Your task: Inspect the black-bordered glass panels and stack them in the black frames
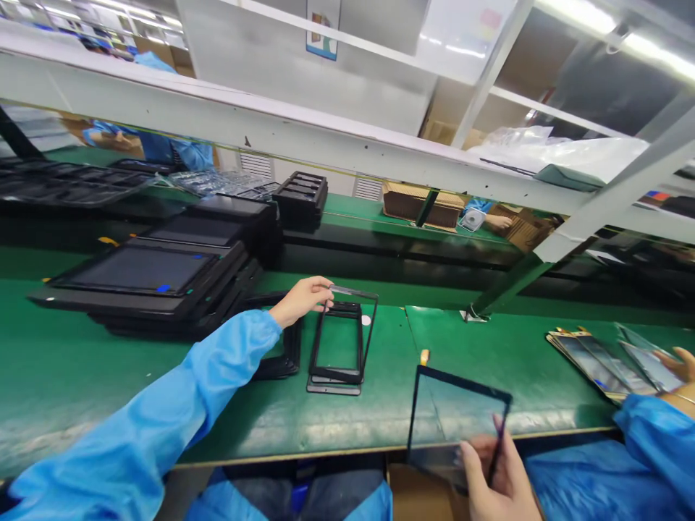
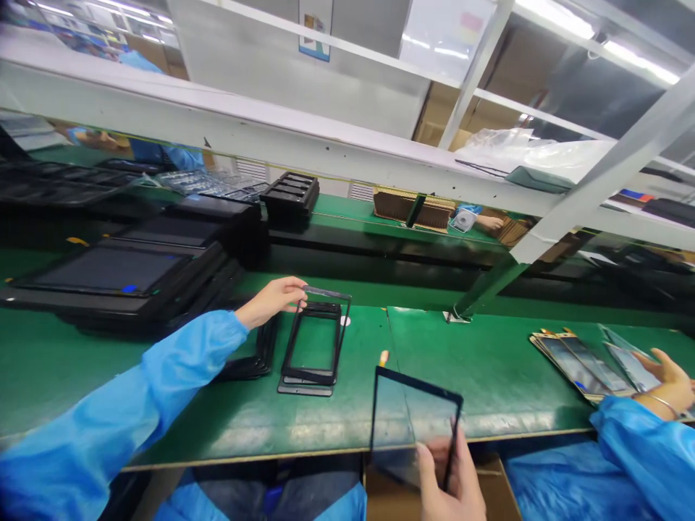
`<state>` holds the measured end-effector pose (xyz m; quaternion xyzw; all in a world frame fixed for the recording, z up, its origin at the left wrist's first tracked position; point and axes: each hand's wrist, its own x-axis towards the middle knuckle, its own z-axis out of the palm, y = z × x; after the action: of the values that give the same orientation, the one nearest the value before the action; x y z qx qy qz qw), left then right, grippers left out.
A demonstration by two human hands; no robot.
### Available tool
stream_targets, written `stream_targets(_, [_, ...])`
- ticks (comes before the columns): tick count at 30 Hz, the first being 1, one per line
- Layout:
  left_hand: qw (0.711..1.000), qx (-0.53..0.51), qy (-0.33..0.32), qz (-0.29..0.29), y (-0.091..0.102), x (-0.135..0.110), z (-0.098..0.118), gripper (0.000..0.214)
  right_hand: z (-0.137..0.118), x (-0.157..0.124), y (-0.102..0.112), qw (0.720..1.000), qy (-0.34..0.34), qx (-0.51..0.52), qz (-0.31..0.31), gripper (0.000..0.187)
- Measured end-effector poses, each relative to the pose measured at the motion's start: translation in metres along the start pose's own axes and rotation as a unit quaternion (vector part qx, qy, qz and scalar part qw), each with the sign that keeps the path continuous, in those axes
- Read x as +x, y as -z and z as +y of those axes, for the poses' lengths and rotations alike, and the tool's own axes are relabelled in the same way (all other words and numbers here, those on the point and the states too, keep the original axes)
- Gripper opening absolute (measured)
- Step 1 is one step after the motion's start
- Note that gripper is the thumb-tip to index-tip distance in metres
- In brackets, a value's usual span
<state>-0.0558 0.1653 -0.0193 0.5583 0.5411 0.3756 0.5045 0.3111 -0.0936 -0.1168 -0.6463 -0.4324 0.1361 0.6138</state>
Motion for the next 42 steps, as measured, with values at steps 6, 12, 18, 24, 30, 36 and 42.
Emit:
stream_targets(6, [0.993,-0.108,-0.037,-0.019,-0.018,-0.101,0.001,0.049,-0.06,-0.028,-0.067,0.948,-0.208,0.206,-0.125,0.076])
stream_targets(12, [0.989,-0.101,-0.108,0.016,-0.031,-0.156,-0.01,0.032,-0.077,-0.053,-0.093,0.917,-0.264,0.25,-0.165,0.065])
stream_targets(18, [0.988,-0.105,-0.105,0.045,-0.032,-0.169,-0.016,0.036,-0.083,-0.059,-0.095,0.908,-0.279,0.262,-0.168,0.063])
stream_targets(24, [0.984,-0.14,-0.099,0.048,-0.034,-0.17,-0.015,0.034,-0.086,-0.06,-0.093,0.913,-0.27,0.255,-0.169,0.062])
stream_targets(30, [0.983,-0.154,-0.095,0.038,-0.035,-0.169,-0.018,0.032,-0.067,-0.06,-0.091,0.915,-0.254,0.248,-0.191,0.066])
stream_targets(36, [0.982,-0.173,-0.077,0.02,-0.037,-0.174,-0.016,0.03,-0.069,-0.063,-0.091,0.927,-0.24,0.229,-0.178,0.071])
stream_targets(42, [0.975,-0.221,-0.017,-0.001,-0.043,-0.176,-0.017,0.04,-0.084,-0.064,-0.092,0.929,-0.258,0.218,-0.151,0.071])
